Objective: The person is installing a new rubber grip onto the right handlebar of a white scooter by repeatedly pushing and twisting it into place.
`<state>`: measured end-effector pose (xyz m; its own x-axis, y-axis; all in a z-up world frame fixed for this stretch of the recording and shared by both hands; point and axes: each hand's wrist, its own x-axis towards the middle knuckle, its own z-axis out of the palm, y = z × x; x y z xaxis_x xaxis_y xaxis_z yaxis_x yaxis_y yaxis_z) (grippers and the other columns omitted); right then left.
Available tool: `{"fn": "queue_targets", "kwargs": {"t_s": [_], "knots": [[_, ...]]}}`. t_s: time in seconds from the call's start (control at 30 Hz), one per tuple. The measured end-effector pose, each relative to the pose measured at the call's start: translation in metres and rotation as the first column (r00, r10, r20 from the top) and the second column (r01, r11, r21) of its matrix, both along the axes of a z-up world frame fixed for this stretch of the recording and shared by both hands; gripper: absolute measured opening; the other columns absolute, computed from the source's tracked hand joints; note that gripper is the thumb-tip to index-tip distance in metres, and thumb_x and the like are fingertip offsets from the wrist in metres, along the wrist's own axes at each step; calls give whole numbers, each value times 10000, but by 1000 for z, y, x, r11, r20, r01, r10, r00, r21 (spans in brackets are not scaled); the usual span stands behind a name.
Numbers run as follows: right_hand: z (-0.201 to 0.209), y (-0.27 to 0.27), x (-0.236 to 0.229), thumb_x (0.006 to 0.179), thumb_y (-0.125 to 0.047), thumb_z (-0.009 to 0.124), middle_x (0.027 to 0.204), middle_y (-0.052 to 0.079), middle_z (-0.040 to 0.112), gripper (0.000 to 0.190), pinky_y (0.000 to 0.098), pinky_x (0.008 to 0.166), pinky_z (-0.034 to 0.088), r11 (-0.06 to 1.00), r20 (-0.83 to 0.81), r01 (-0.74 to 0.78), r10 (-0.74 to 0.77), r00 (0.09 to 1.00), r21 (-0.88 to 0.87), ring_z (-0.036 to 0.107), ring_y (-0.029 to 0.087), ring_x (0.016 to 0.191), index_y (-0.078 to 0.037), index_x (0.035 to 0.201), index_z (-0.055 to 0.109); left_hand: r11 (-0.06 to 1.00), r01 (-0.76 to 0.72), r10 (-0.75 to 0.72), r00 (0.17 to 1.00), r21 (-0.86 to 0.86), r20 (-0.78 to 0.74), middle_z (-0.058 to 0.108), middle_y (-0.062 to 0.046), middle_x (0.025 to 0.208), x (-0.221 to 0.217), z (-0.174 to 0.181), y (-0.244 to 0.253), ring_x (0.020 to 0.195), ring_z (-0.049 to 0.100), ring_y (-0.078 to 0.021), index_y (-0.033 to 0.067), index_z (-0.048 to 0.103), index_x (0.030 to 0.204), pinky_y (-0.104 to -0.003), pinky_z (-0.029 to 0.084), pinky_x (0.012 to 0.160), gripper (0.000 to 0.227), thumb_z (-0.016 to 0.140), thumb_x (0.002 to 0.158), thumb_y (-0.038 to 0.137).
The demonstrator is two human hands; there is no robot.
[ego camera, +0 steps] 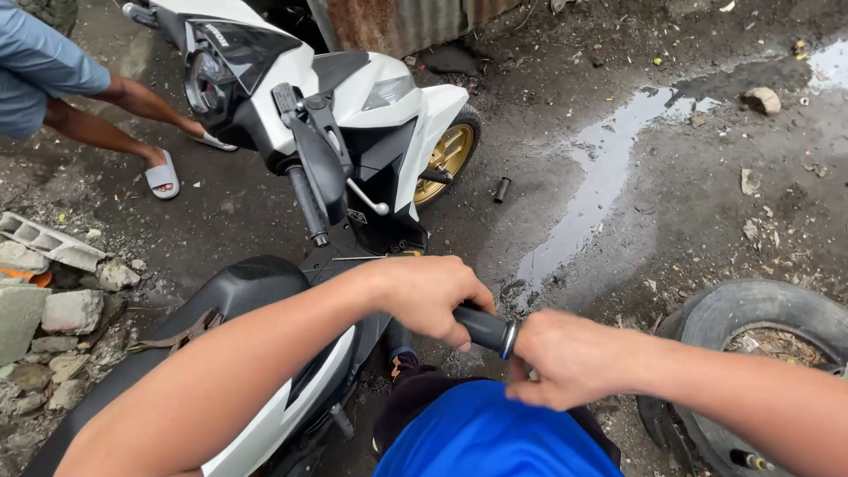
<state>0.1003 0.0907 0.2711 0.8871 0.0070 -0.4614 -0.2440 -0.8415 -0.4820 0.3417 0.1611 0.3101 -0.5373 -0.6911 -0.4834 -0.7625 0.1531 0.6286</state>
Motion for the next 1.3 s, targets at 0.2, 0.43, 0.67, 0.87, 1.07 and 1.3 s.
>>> {"fn": "queue_targets", "kwargs": {"t_s": [0.2,0.43,0.67,0.87,1.07,1.3], "knots": [[-87,22,-20,887,-61,835,1033,379,738,951,466,556,614,-489,-416,344,-41,909,801,728,400,627,39,1642,265,742,-86,260,951,-665,168,690,-18,1010,-19,-38,59,920,686,-333,237,688,1035,-528,506,718,192,737,851,219],[-17,32,9,917,-67,754,1001,-14,894,218,240,623,673,675,-137,177,-113,984,716,797,87,639,-88,1133,773,918,-179,225,970,-354,94,809,-185,1089,-6,-28,86,887,752,-549,134,557,1446,-704,554,704,661,804,874,358],[-45,18,12,1003,-217,601,782,58,578,135,471,473,428,730,351,-308,597,722,-610,563,294,553,-279,1035,717,973,-201,219,958,110,-187,725,-87,834,12,-27,95,798,689,-298,162,704,1102,-458,503,767,215,588,970,286],[-48,36,17,989,-3,719,1154,172,827,725,264,644,638,375,-338,286,79,938,882,780,173,707,-52,1623,371,766,-383,399,913,-516,-86,710,-31,1029,-10,-53,121,1028,698,-357,235,687,1121,-540,510,805,415,801,724,203],[-88,42,-5,899,-128,751,1069,264,720,875,491,594,514,-750,-400,343,114,909,566,661,372,639,-181,1636,281,211,-44,356,934,-976,35,650,-93,1019,21,-73,137,843,595,-279,111,641,1088,-445,380,713,59,660,1046,148],[-48,19,-45,937,-146,843,1010,374,710,1112,453,542,560,-552,-300,179,-137,944,815,706,459,666,-42,1782,127,340,-804,523,593,-488,-613,766,-164,1281,44,-104,171,1194,760,-324,43,728,1293,-435,595,1107,459,834,853,-35]]}}
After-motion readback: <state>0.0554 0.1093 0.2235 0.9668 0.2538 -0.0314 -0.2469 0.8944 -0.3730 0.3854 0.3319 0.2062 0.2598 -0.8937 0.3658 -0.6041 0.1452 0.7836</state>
